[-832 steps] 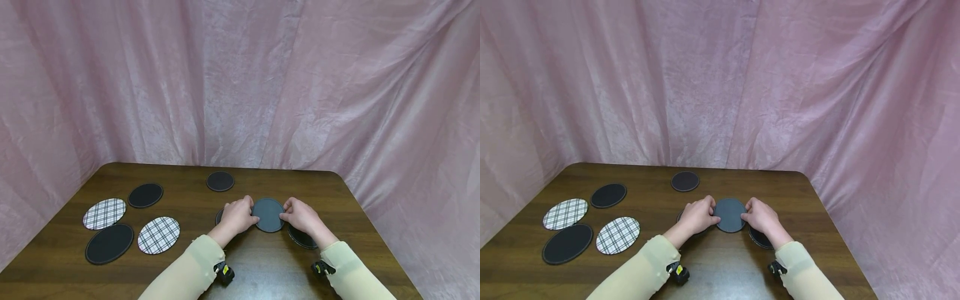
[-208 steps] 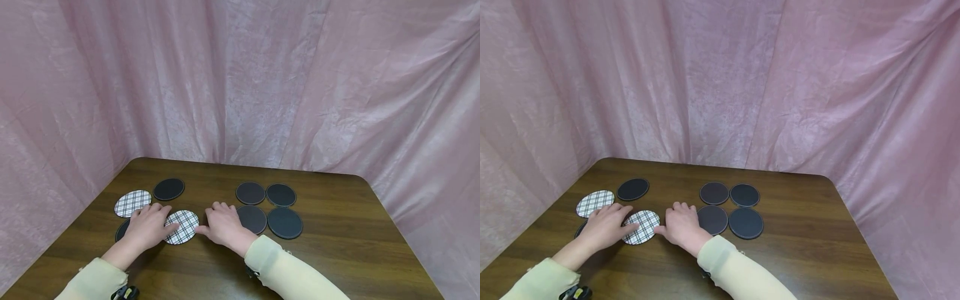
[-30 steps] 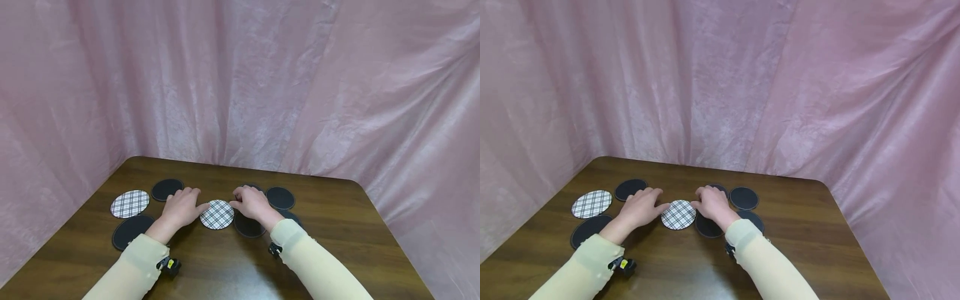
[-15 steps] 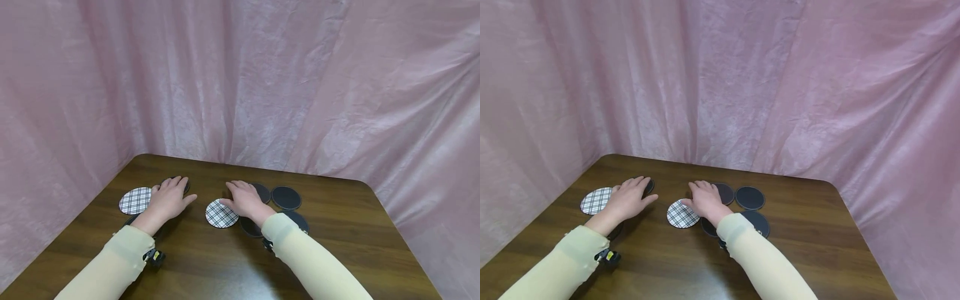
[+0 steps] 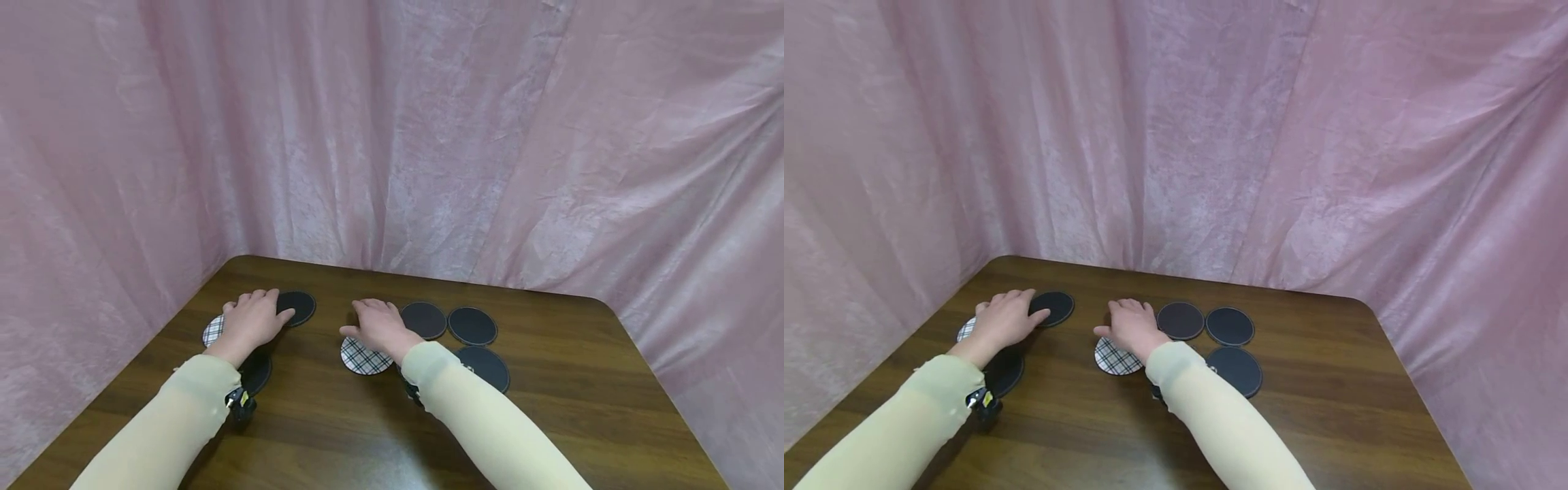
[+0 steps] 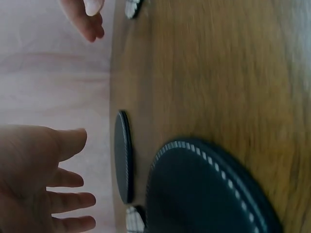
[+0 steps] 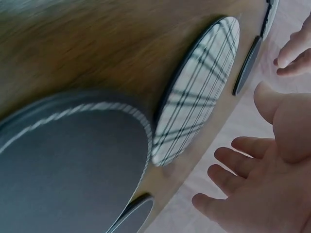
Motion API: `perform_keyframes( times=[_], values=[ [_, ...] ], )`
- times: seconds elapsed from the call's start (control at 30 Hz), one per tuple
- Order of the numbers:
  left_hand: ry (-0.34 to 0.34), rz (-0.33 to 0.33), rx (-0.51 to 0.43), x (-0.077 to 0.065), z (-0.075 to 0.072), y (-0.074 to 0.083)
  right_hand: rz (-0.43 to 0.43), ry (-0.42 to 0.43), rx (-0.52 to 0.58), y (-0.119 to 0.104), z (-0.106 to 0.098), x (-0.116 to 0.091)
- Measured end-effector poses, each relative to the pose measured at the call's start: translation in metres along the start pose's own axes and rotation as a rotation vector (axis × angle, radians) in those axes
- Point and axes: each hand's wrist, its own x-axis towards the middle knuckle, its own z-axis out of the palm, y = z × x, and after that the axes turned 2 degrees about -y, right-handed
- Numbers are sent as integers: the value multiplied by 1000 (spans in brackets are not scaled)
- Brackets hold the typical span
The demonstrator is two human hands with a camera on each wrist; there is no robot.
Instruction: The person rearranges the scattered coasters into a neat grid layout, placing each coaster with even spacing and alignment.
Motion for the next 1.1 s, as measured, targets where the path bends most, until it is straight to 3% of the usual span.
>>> perform_keyframes(
  times=[0.43,0.77,0.93,1.1],
  values=[
    [-97,-76,8,17,6,-19,3,-7,-62,-33,14,22],
    [-134,-114,-5,21,8,-23,10,-15,-69,-40,17,31],
    [-143,-106,-13,26,10,-22,-18,38,-110,-39,19,35],
    [-141,-92,7,26,9,-15,-7,98,-63,-38,22,41]
  ],
)
